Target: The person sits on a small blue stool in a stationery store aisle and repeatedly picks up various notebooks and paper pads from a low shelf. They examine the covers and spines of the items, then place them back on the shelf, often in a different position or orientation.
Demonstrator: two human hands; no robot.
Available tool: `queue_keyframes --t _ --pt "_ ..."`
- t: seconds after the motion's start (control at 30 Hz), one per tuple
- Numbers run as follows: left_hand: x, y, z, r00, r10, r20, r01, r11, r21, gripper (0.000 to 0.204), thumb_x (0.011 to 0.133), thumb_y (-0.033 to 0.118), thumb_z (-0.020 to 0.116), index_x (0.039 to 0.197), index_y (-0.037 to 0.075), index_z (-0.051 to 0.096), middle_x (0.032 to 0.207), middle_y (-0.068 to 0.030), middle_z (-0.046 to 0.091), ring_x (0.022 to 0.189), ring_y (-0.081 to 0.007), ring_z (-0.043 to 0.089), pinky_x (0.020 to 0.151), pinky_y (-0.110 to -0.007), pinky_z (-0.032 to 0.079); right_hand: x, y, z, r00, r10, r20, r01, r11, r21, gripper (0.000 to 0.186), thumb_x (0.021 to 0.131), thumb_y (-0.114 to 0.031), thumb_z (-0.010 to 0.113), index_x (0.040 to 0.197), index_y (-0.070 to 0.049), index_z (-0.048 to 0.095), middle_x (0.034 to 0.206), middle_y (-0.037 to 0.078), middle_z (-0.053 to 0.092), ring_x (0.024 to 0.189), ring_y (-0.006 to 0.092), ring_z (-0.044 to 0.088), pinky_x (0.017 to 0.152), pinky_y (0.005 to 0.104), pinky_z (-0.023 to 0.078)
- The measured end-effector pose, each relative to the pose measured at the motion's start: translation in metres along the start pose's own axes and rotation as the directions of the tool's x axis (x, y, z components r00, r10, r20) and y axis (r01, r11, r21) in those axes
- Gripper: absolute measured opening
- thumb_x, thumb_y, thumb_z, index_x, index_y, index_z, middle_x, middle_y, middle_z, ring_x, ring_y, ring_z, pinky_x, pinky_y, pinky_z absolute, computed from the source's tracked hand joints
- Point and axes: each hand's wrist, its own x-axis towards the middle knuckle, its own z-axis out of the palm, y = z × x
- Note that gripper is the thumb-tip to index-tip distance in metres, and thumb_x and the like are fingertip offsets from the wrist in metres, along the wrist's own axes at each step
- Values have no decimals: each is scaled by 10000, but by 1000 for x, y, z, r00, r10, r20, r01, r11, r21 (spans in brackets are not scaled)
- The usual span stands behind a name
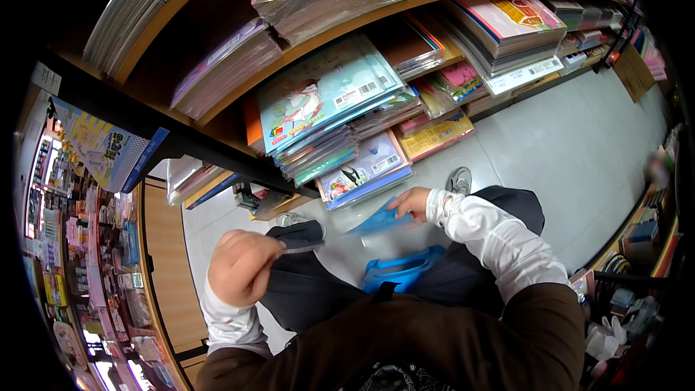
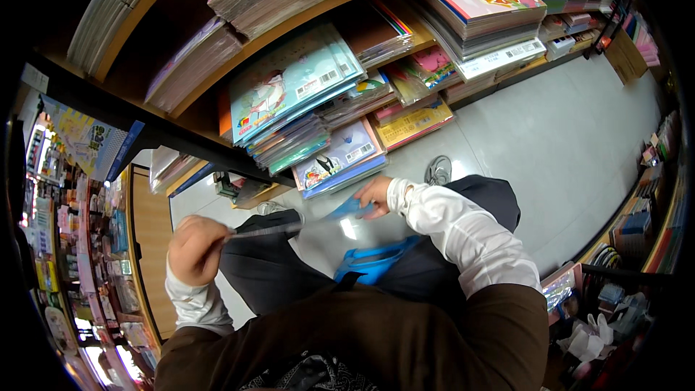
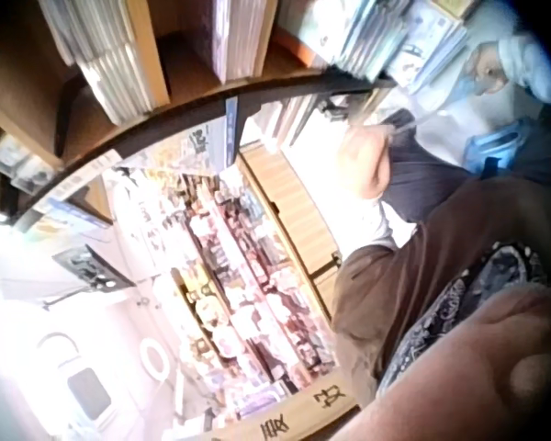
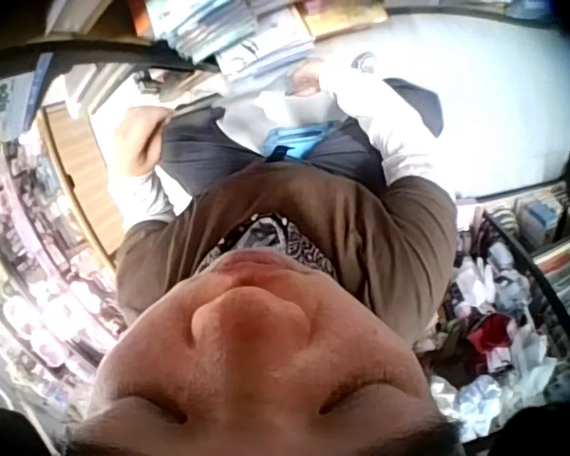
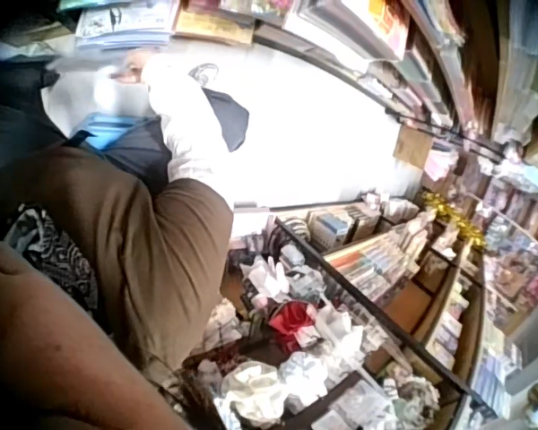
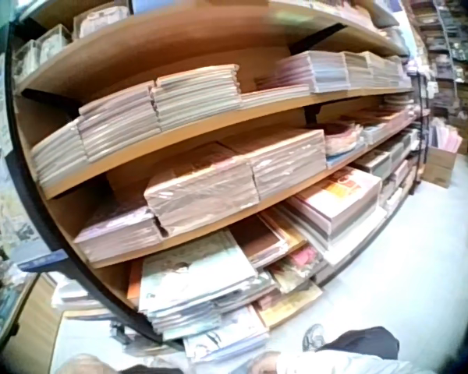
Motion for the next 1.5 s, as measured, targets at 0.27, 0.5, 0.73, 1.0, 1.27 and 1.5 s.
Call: queue_keyframes --t 0.27,0.5,0.73,1.0,1.27,1.5 --pt "0 37 -38 965 261 25 -259 965 -45 120 577 30 597 697 23 590 647 -47 579 533 -158 550 456 -254 347 -66 -59 66 830 -494 259 558 746 -364 480 723 51 469 1161 -145 456 1054 26 526 690 47 510 539 182 442" --pt "18 26 -46 965 228 -126 -177 930 323 183 549 -13 598 729 15 584 628 -64 562 536 -191 527 460 -278 343 -43 -106 43 490 -871 42 855 490 171 397 772 30 466 1162 -19 412 1046 77 523 843 102 535 701 216 463" --pt "40 -32 -15 931 91 -355 67 910 408 155 623 -66 588 763 -2 574 682 -114 566 613 -251 538 565 -307 404 -30 -133 20 524 -832 -184 754 352 555 406 866 -220 375 1233 -62 307 1042 122 484 849 191 529 676 305 476" --pt "51 -112 39 823 31 -567 196 922 335 129 672 -51 570 795 -10 570 743 -130 581 669 -266 553 609 -308 432 -44 -133 10 616 -771 -165 766 537 353 478 845 -380 365 1214 -77 349 1019 142 491 864 229 540 679 306 465" --pt "70 -121 56 776 105 -622 155 924 348 161 641 -77 556 795 -30 565 789 -148 589 726 -278 567 660 -319 448 -46 -133 4 585 -810 33 700 525 484 543 847 -408 337 1271 -84 239 981 157 526 858 275 558 669 289 483" --pt "63 -151 111 872 -92 -481 222 949 222 105 681 -13 571 785 -1 583 800 -136 587 759 -279 563 685 -321 447 -38 -140 1 577 -815 -55 743 495 451 507 832 -335 408 1256 -89 277 1097 158 466 901 254 535 733 301 431"
